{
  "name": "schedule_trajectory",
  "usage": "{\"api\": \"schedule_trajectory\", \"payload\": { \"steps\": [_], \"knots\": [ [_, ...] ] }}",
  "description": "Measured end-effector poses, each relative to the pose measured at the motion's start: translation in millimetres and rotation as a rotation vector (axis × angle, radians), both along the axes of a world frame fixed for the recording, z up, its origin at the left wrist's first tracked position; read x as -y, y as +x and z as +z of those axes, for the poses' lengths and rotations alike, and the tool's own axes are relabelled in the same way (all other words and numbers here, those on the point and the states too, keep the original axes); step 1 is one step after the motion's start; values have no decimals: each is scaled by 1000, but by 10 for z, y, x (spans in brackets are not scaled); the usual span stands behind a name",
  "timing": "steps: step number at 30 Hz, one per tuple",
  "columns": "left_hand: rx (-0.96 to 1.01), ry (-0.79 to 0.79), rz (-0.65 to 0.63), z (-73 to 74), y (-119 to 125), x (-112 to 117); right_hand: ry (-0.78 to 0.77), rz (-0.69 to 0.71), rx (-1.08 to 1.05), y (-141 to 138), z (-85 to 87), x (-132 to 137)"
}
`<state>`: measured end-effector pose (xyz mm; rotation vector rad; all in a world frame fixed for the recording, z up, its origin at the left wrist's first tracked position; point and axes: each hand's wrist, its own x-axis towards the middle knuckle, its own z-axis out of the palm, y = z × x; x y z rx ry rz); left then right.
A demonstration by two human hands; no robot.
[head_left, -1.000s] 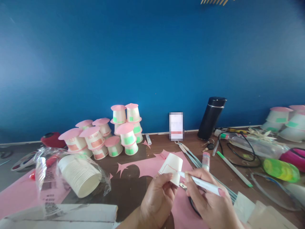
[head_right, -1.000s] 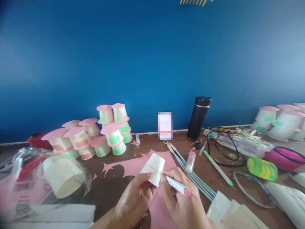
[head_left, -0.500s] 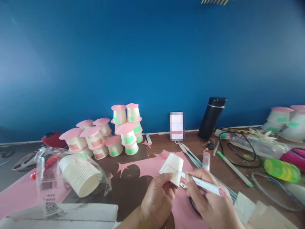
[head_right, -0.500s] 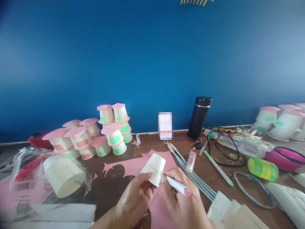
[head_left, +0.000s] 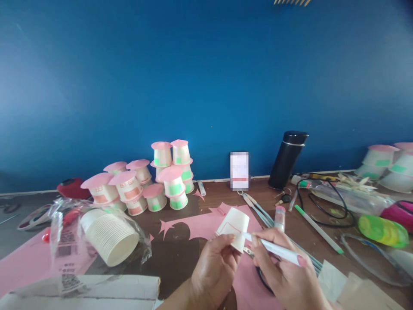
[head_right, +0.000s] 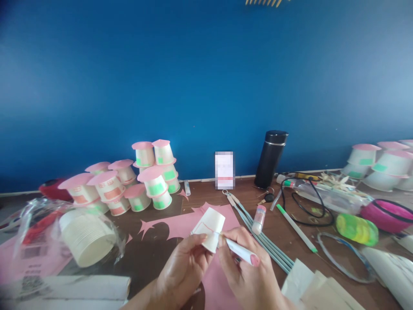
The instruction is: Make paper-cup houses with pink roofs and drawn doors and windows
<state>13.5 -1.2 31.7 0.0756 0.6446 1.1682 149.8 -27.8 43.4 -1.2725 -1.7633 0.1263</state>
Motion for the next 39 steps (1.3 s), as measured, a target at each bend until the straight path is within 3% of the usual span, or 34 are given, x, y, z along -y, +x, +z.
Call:
{"api": "schedule_trajectory", "payload": {
  "steps": [21, 30, 39],
  "knots": [
    [-25, -6, 12, 24, -4, -3, -1, 4, 15, 14, -9, -9],
    [-11, 193, -33, 28, 8, 1, -12, -7, 21, 37, -59, -26],
    [-22, 206, -69, -15, -12, 12, -24, -25, 5, 39, -27, -18]
  ]
}}
